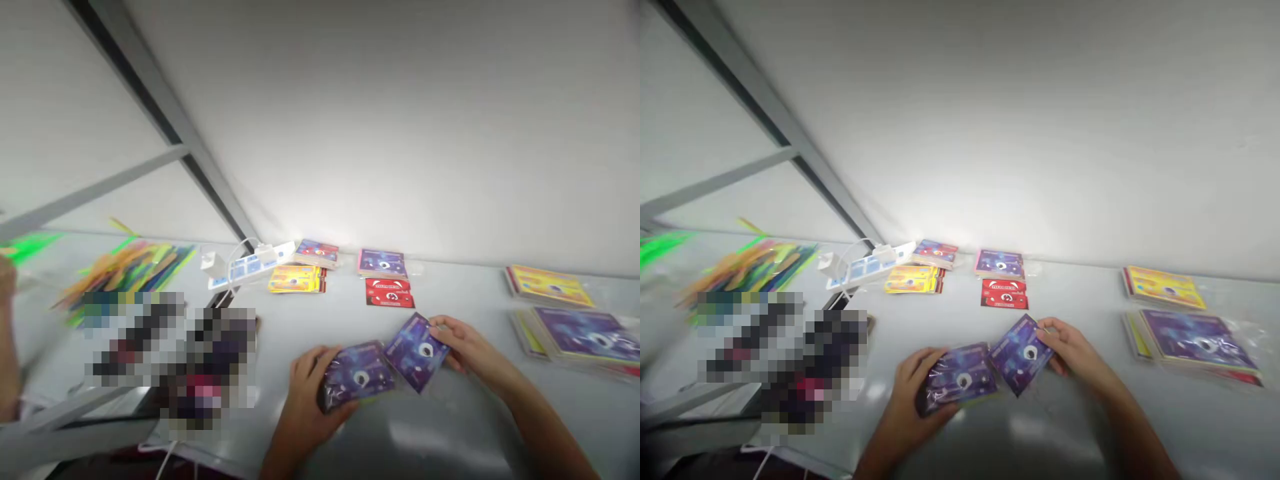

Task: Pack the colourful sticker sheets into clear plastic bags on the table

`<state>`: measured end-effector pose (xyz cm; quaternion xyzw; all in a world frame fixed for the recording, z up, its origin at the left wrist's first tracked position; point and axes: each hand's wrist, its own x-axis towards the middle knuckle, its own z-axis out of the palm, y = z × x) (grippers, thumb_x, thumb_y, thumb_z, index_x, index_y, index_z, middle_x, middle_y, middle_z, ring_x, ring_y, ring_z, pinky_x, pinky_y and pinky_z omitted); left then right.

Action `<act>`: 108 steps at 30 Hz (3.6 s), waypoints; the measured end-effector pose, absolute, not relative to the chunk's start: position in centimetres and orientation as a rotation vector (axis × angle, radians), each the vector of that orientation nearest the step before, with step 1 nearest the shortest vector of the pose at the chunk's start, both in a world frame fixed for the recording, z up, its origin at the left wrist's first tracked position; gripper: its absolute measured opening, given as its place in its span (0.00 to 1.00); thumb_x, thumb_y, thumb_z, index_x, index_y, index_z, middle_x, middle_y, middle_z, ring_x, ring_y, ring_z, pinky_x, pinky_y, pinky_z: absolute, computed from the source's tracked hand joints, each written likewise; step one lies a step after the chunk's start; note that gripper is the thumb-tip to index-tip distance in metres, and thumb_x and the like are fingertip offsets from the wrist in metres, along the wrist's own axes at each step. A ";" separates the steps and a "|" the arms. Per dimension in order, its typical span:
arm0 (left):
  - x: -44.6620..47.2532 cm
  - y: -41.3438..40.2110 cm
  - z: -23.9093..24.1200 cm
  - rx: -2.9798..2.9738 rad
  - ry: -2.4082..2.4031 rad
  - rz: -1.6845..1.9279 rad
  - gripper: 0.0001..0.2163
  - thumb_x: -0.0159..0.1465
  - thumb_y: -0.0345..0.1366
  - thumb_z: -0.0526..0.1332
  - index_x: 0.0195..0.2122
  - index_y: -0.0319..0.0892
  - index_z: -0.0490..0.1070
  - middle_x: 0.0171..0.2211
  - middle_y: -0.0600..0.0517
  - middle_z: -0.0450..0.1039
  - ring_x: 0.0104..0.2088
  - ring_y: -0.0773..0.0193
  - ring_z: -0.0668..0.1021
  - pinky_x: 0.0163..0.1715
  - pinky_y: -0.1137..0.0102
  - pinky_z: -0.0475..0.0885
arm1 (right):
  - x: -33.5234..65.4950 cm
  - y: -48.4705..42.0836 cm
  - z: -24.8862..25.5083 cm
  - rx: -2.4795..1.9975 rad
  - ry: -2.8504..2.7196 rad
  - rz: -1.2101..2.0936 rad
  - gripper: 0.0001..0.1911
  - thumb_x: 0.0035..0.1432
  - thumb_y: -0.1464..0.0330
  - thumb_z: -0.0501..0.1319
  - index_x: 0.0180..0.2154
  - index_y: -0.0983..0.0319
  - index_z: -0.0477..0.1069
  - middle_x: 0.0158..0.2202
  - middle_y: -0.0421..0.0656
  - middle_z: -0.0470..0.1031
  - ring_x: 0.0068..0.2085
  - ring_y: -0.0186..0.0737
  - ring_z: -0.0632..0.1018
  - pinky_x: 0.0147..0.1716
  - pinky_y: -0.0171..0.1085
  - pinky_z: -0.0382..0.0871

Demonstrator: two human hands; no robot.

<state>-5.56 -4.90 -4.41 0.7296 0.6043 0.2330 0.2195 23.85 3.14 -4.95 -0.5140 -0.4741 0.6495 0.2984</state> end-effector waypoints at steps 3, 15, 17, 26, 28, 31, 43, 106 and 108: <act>-5.5 -4.9 -4.3 2.015 1.679 0.654 0.31 0.52 0.48 0.64 0.56 0.49 0.59 0.52 0.45 0.61 0.51 0.49 0.65 0.51 0.54 0.62 | 23.5 3.2 -5.3 -1.409 -1.231 1.700 0.20 0.50 0.50 0.58 0.33 0.61 0.62 0.13 0.31 0.58 0.13 0.27 0.58 0.13 0.29 0.48; -5.6 -4.8 -4.5 2.048 1.675 0.638 0.30 0.52 0.47 0.64 0.56 0.48 0.59 0.52 0.45 0.60 0.52 0.50 0.64 0.52 0.55 0.62 | 24.8 3.7 -4.6 -1.499 -1.250 1.427 0.21 0.42 0.51 0.62 0.31 0.61 0.65 0.18 0.36 0.64 0.18 0.31 0.64 0.16 0.31 0.52; -5.6 -4.8 -4.4 2.056 1.668 0.640 0.31 0.52 0.47 0.64 0.56 0.49 0.59 0.52 0.45 0.61 0.52 0.49 0.64 0.51 0.55 0.62 | 24.7 3.7 -4.5 -1.489 -1.262 1.435 0.22 0.41 0.51 0.62 0.31 0.61 0.66 0.20 0.37 0.67 0.20 0.32 0.66 0.18 0.31 0.55; -5.4 -5.0 -4.1 2.075 1.680 0.647 0.30 0.53 0.47 0.63 0.57 0.49 0.58 0.52 0.45 0.61 0.52 0.50 0.64 0.51 0.55 0.62 | 22.7 3.3 -5.0 -1.370 -1.224 1.579 0.23 0.43 0.51 0.62 0.34 0.62 0.65 0.12 0.30 0.55 0.12 0.25 0.54 0.14 0.29 0.43; -5.3 -5.0 -4.1 2.080 1.679 0.647 0.30 0.53 0.47 0.63 0.57 0.48 0.58 0.52 0.45 0.61 0.52 0.50 0.64 0.51 0.55 0.62 | 23.1 3.4 -4.8 -1.378 -1.218 1.549 0.23 0.43 0.51 0.62 0.33 0.62 0.65 0.12 0.30 0.55 0.12 0.25 0.53 0.14 0.29 0.42; -5.3 -5.1 -4.2 2.072 1.692 0.654 0.30 0.52 0.47 0.64 0.56 0.48 0.59 0.52 0.45 0.62 0.52 0.50 0.64 0.51 0.55 0.62 | 24.3 3.6 -4.8 -1.428 -1.159 1.446 0.21 0.43 0.52 0.62 0.32 0.62 0.65 0.15 0.33 0.62 0.15 0.27 0.60 0.15 0.29 0.47; -5.2 -5.0 -4.4 2.095 1.687 0.667 0.31 0.54 0.47 0.63 0.57 0.48 0.57 0.53 0.46 0.61 0.53 0.50 0.63 0.53 0.54 0.60 | 21.9 3.0 -5.8 -1.280 -1.056 1.574 0.21 0.44 0.52 0.62 0.32 0.62 0.66 0.13 0.33 0.64 0.13 0.28 0.63 0.13 0.28 0.55; -4.9 -5.3 -4.1 2.158 1.690 0.651 0.30 0.54 0.48 0.62 0.57 0.47 0.58 0.52 0.45 0.63 0.52 0.49 0.64 0.52 0.54 0.59 | 22.9 4.8 -8.5 -1.428 -1.457 0.800 0.11 0.46 0.61 0.60 0.29 0.61 0.67 0.30 0.44 0.74 0.34 0.44 0.75 0.38 0.43 0.67; -4.9 -5.3 -4.1 2.153 1.686 0.638 0.30 0.54 0.48 0.62 0.56 0.48 0.58 0.52 0.45 0.63 0.52 0.49 0.64 0.52 0.53 0.58 | 23.1 4.8 -8.1 -1.395 -1.403 0.869 0.14 0.46 0.59 0.59 0.31 0.62 0.67 0.29 0.44 0.74 0.32 0.43 0.75 0.35 0.41 0.68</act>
